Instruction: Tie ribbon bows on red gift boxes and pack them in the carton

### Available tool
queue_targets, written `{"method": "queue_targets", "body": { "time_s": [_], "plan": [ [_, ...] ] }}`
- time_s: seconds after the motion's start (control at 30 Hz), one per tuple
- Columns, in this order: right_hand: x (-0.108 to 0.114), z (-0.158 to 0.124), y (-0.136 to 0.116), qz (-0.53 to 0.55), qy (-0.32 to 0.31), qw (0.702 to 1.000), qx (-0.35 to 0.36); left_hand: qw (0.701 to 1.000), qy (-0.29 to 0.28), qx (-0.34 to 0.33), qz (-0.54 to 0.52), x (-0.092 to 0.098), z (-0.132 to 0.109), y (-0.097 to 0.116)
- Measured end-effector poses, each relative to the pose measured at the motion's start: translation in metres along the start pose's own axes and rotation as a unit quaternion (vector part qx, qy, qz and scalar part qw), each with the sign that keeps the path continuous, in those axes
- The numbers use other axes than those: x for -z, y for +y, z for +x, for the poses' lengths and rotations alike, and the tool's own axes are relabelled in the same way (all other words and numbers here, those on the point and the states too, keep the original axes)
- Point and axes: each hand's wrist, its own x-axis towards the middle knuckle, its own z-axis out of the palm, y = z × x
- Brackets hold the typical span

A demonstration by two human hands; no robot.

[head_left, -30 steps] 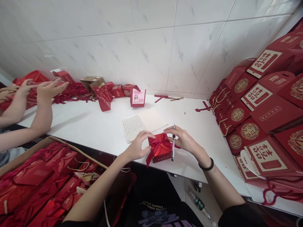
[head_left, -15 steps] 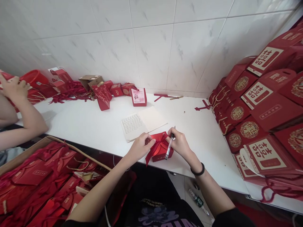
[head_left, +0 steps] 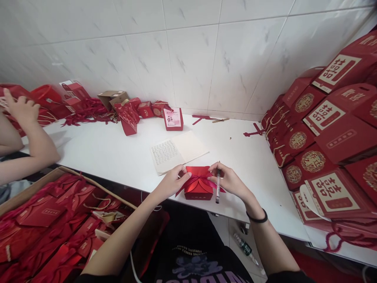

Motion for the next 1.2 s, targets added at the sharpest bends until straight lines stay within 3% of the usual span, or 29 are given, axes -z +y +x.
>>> {"method": "queue_targets", "body": {
  "time_s": [0.07, 0.13, 0.47, 0.7, 0.83, 1.07, 1.2],
  "plan": [
    [0.007, -0.002, -0.002, 0.046, -0.036, 0.998, -0.023, 1.0, 0.0, -0.003, -0.019, 0.0, 0.001, -0.002],
    [0.009, -0.002, -0.004, 0.076, -0.03, 0.996, -0.04, 0.999, 0.0, -0.012, -0.043, 0.0, 0.002, -0.005],
    [-0.024, -0.008, -0.006, 0.137, 0.094, 0.983, -0.075, 0.993, 0.077, -0.026, -0.085, -0.017, 0.002, -0.012],
    [-0.039, -0.017, 0.0, 0.107, 0.214, 0.969, -0.056, 0.99, 0.129, -0.055, -0.032, -0.033, -0.004, -0.011],
    [-0.044, -0.02, 0.005, 0.126, 0.224, 0.965, -0.056, 0.989, 0.131, -0.07, -0.022, -0.036, -0.004, -0.013],
    [-0.051, -0.021, 0.014, 0.338, 0.235, 0.905, -0.107, 0.984, 0.144, -0.1, -0.035, -0.042, -0.005, -0.016],
    [-0.057, -0.02, 0.016, 0.32, 0.278, 0.9, -0.102, 0.979, 0.158, -0.07, -0.105, -0.045, -0.002, -0.017]
  ]
}}
